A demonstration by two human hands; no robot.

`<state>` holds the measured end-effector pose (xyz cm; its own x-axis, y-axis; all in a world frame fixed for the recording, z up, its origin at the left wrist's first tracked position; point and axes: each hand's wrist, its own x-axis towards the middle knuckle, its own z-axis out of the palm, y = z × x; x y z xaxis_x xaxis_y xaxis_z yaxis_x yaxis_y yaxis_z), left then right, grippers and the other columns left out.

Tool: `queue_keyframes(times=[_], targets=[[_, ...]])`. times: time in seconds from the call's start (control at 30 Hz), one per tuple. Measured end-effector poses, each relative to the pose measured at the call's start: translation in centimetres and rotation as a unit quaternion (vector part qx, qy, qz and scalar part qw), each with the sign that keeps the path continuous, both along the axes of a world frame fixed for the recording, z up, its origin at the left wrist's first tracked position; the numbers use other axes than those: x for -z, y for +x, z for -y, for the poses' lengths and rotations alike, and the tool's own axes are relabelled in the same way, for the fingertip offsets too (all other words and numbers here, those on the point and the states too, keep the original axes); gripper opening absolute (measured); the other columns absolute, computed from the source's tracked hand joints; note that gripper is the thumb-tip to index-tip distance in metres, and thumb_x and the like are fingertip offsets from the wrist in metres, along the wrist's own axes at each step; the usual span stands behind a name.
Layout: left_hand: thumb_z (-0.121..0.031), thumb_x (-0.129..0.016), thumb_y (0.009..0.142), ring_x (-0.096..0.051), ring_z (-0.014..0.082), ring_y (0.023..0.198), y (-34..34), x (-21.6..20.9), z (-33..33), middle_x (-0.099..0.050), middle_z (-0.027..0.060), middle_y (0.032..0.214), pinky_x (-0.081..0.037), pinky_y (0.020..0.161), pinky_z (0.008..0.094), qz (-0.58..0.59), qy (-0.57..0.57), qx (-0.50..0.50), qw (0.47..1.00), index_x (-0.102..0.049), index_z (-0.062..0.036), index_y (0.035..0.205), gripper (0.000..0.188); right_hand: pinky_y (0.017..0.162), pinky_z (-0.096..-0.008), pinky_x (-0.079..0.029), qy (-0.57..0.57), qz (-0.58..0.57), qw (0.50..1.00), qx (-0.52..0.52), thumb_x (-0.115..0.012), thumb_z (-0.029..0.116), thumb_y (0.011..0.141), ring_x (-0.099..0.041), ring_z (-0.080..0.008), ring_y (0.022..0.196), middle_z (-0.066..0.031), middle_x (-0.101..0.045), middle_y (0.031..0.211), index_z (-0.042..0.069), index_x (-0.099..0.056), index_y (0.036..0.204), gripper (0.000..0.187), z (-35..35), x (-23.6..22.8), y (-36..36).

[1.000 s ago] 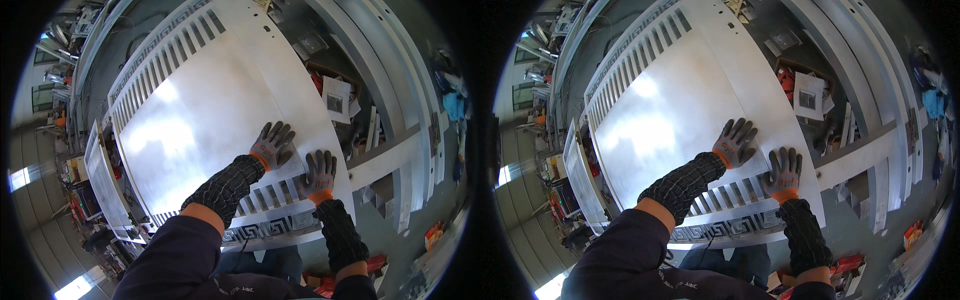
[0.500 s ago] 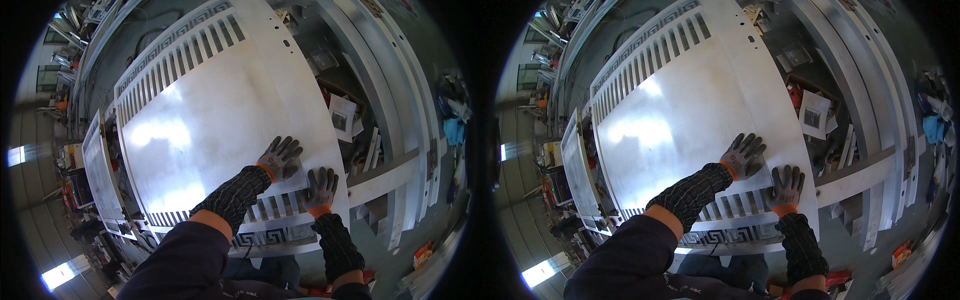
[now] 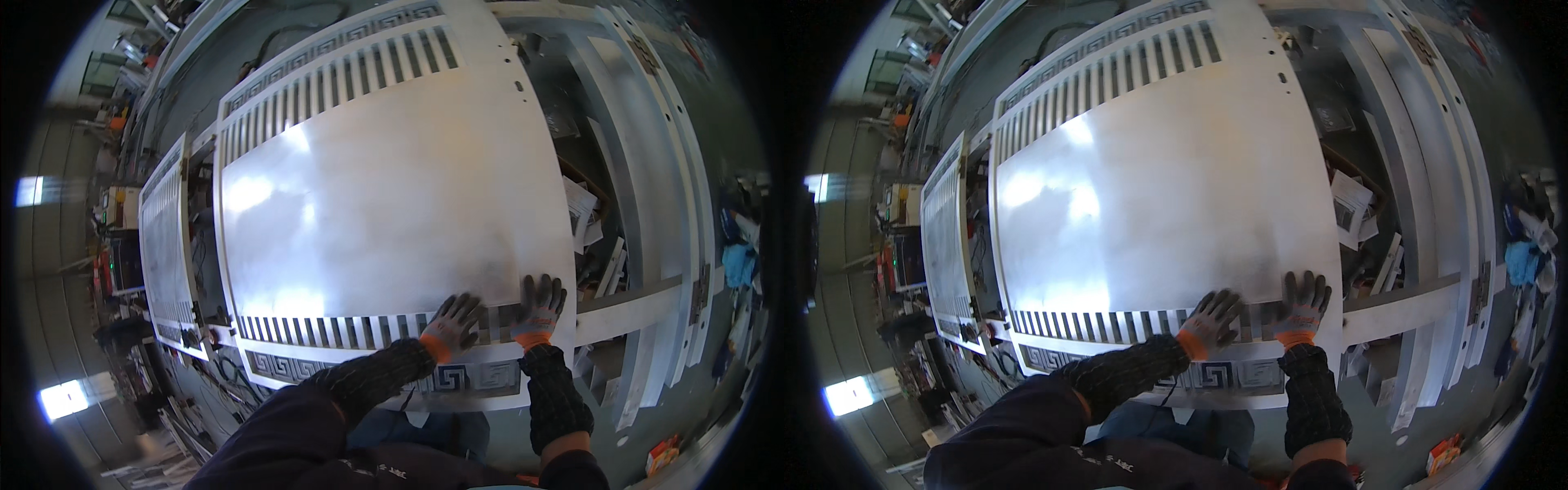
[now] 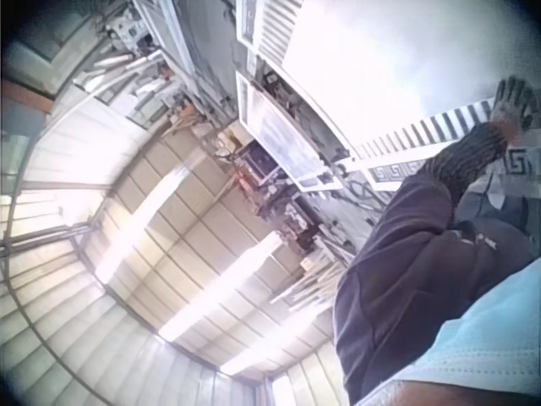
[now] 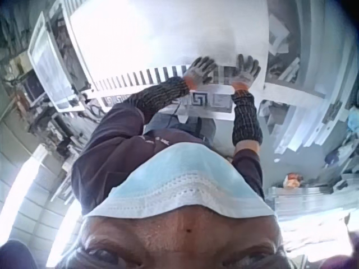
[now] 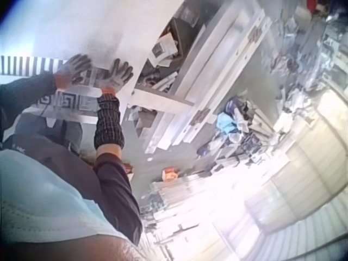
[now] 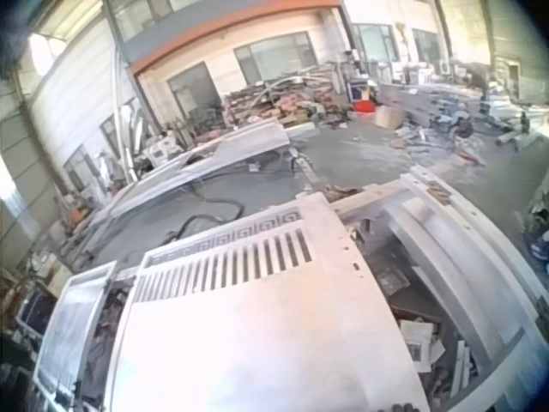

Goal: The person uses a handheld orbital sander to smooth the surface of a large white metal panel with a decorative Greek key border. After sanding, the person measures the panel with a tape measure and then uses a rubber mallet to tap along the edges.

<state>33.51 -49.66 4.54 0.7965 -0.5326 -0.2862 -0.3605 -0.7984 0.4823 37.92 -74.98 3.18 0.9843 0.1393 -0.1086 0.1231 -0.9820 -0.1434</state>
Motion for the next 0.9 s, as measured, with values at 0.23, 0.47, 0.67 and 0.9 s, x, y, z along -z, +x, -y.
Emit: queue_keyframes(times=[0.23,0.47,0.67,0.9], targets=[[-0.044,-0.058,0.103,-0.05,0.0392,0.141,-17.3,-3.2,-14.8,-0.056,0.0203,0.15,-0.043,0.115,0.0514,-0.21,0.031,-0.272,0.939,-0.048,-0.0097,0.155,0.063,0.13,-0.0589,-0.01,0.002,0.003,1.0,0.01,-0.07,0.039,0.086,-0.02,-0.043,0.159,-0.0185,-0.031,0.17,0.017,-0.043,0.161,0.082,-0.6,2.1,-0.9],[-0.053,-0.062,0.101,-0.069,0.0327,0.114,-34.5,-2.0,-27.4,-0.075,0.0159,0.122,-0.054,0.095,0.0505,-0.324,-0.075,-0.651,0.682,-0.072,-0.0078,0.13,0.055,0.119,-0.0513,-0.039,0.084,-0.048,0.99,0.106,-0.065,0.026,0.097,-0.049,-0.043,0.141,-0.0252,-0.053,0.152,0.003,-0.049,0.152,0.062,-1.2,-1.4,-4.5],[-0.048,-0.062,0.101,-0.071,0.0345,0.107,-46.2,-1.1,-33.0,-0.076,0.0163,0.119,-0.056,0.092,0.0483,-0.346,-0.161,-0.671,0.636,-0.071,-0.0077,0.131,0.052,0.104,-0.0461,-0.052,0.242,-0.119,0.945,0.186,-0.064,0.03,0.103,-0.066,-0.0409,0.12,-0.0292,-0.066,0.133,-0.005,-0.05,0.148,0.059,-1.2,2.8,-18.6],[-0.048,-0.064,0.101,-0.069,0.0329,0.114,-62.8,-6.2,-41.2,-0.073,0.0177,0.126,-0.054,0.096,0.0458,-0.261,-0.233,-0.746,0.566,-0.068,-0.0061,0.136,0.055,0.093,-0.0474,-0.053,0.048,-0.243,0.938,0.241,-0.07,0.035,0.099,-0.068,-0.0329,0.115,-0.0209,-0.073,0.12,0.001,-0.066,0.13,0.046,-13.9,3.7,-40.5]])
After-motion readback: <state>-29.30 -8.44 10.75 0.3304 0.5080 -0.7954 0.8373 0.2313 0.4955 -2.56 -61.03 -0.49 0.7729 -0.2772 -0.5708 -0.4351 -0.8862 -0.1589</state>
